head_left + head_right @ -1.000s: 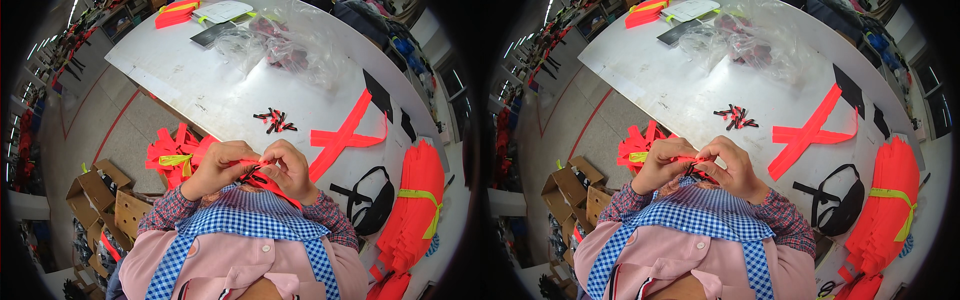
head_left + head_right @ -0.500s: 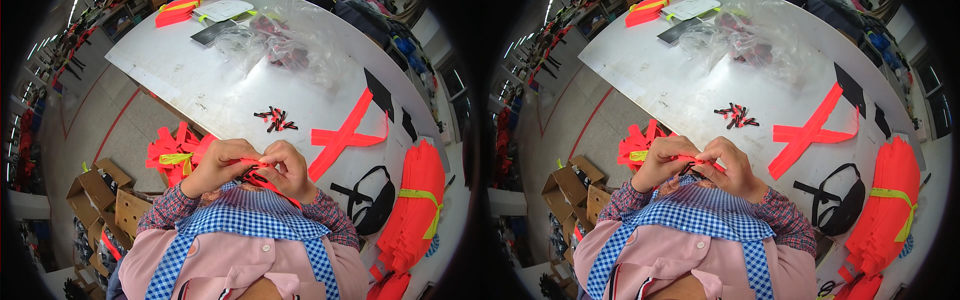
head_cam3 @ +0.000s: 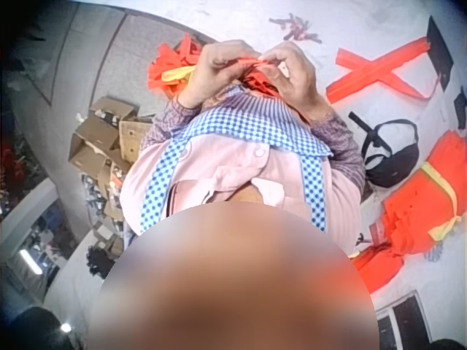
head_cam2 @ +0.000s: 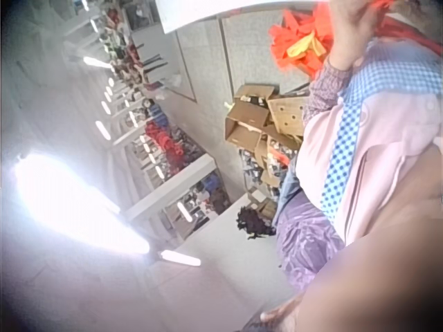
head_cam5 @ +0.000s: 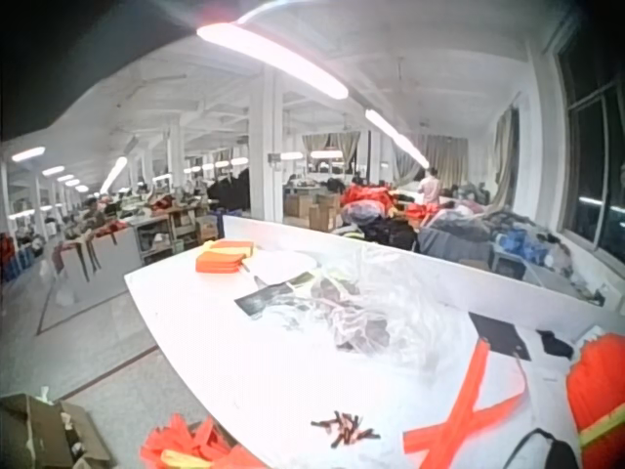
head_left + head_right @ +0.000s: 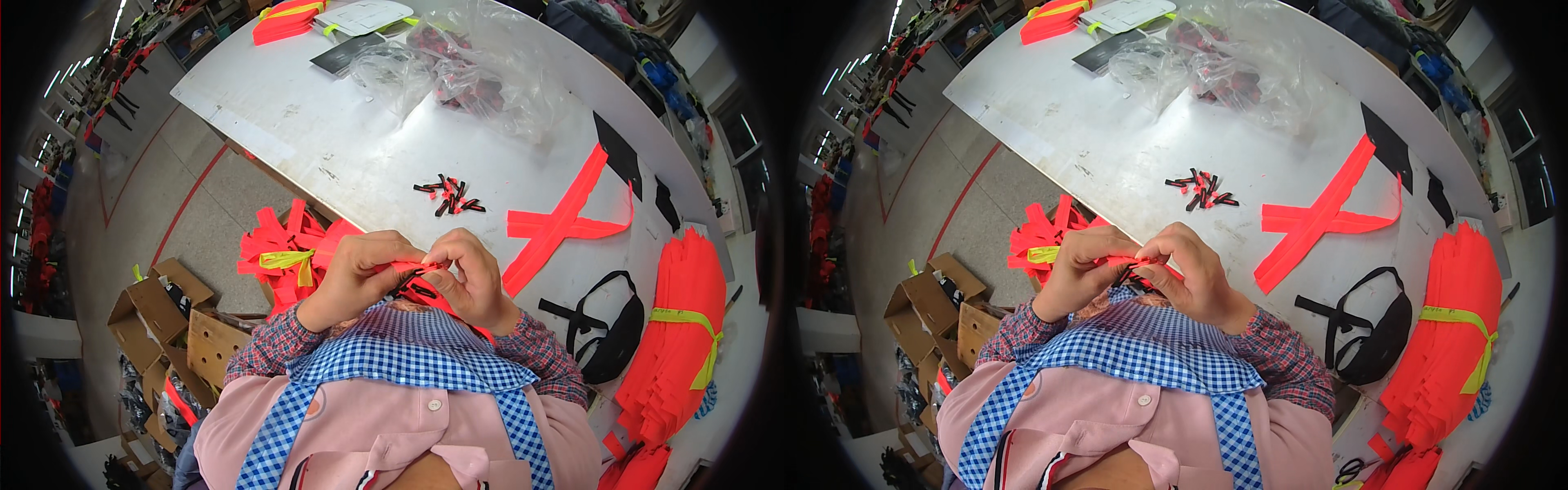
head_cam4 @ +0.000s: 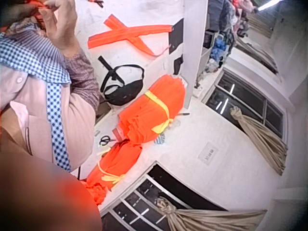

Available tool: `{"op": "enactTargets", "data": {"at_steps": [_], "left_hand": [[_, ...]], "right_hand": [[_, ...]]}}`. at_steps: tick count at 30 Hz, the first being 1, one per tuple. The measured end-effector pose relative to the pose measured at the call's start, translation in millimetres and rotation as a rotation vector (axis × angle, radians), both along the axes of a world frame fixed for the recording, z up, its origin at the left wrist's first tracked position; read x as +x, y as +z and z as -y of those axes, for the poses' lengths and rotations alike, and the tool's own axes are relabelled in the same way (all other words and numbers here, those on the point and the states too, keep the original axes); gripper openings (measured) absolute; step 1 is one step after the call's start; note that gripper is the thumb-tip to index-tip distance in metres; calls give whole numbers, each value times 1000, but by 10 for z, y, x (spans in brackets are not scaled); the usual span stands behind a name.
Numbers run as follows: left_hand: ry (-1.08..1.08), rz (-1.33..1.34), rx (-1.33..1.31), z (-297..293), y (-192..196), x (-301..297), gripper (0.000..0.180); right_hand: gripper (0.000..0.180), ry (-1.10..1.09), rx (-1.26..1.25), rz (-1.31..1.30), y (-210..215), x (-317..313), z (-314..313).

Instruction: Attaching zipper sliders to pink fabric strips at a workbench.

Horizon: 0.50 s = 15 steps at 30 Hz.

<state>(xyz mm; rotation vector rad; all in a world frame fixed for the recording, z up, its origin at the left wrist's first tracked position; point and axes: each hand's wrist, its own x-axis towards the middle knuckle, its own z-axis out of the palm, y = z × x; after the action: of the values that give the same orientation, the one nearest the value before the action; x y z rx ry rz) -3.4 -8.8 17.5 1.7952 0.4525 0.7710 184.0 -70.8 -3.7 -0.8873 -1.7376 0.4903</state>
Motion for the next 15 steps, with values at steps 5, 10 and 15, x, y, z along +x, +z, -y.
{"op": "enactTargets", "data": {"at_steps": [5,10,15], "left_hand": [[6,11,-10,-9,-41,-3,22],[-24,11,-54,-15,-86,-2,20],[-28,-47,-43,-34,-65,4,17]], "right_hand": [[16,5,-73,-149,-88,-55,19],[18,-1,-100,-248,-265,-113,48],[18,-16,-100,-224,-296,-92,44]]}}
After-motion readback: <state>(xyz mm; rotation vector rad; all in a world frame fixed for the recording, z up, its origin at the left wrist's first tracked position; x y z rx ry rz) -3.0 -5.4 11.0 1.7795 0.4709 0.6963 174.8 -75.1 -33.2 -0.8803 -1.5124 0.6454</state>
